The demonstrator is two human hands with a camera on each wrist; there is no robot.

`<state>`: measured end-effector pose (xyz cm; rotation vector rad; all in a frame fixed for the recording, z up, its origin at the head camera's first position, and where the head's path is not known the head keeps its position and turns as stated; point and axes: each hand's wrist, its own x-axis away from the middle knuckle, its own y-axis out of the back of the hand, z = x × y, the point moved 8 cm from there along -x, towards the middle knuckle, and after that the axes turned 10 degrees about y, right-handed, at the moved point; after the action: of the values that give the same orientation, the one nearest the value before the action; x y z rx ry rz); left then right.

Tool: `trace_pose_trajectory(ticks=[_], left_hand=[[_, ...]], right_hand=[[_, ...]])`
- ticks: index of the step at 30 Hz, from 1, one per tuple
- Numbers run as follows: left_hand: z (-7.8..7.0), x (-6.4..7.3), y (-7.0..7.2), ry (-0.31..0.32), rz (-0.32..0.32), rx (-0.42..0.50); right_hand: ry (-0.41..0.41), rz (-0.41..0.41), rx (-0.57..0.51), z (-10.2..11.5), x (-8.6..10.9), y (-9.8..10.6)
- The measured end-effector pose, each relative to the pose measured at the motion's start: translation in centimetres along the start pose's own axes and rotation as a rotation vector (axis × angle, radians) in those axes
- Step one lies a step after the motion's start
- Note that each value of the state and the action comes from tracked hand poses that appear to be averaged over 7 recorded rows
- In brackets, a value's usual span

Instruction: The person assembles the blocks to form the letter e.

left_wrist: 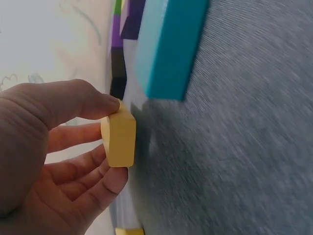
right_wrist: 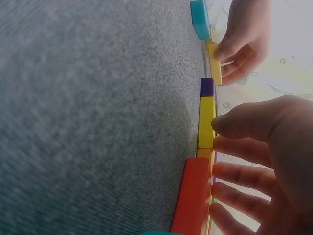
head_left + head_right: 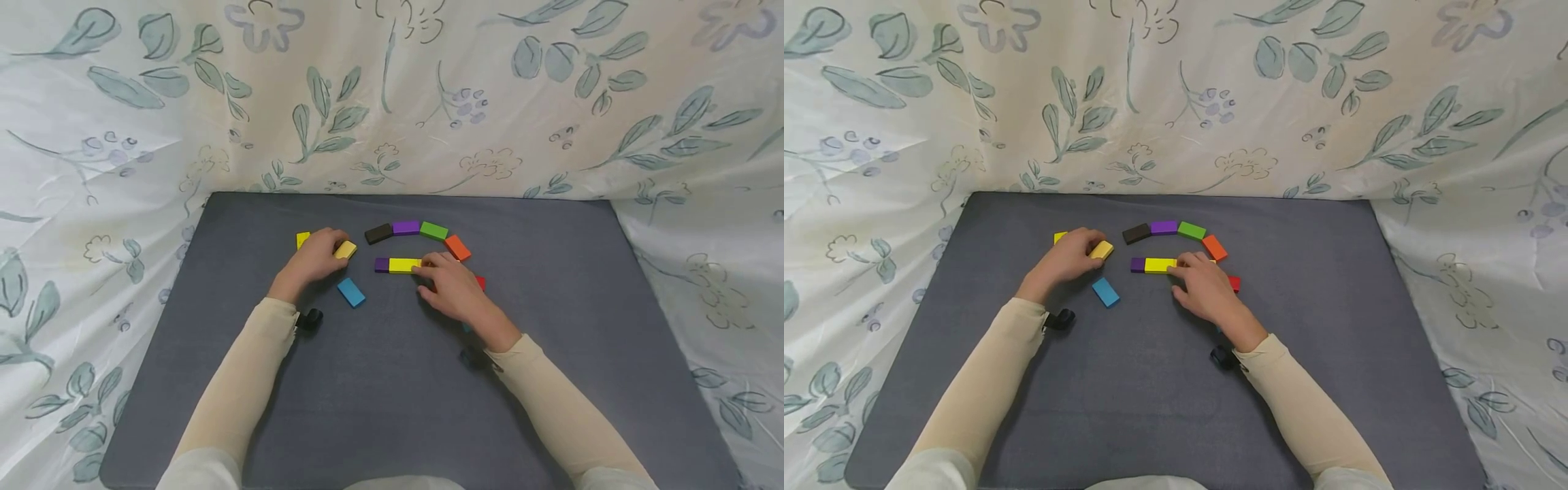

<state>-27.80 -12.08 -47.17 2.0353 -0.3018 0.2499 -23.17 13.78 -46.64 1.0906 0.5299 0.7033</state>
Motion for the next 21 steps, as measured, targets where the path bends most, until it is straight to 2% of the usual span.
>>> trace_pose_trajectory(ticks=[13,21], left_hand=[[-1.2,-1.0,-0.3,-0.020,-0.013,0.006],[-1.6,-1.4,-0.6,0.008,0.008,0.026]], right_hand=[[0.006,-0.013,-0.001,-0.1,0.1,-0.2],[0.006,-0.007,-0.003,-0.3,0.2,-0.3]])
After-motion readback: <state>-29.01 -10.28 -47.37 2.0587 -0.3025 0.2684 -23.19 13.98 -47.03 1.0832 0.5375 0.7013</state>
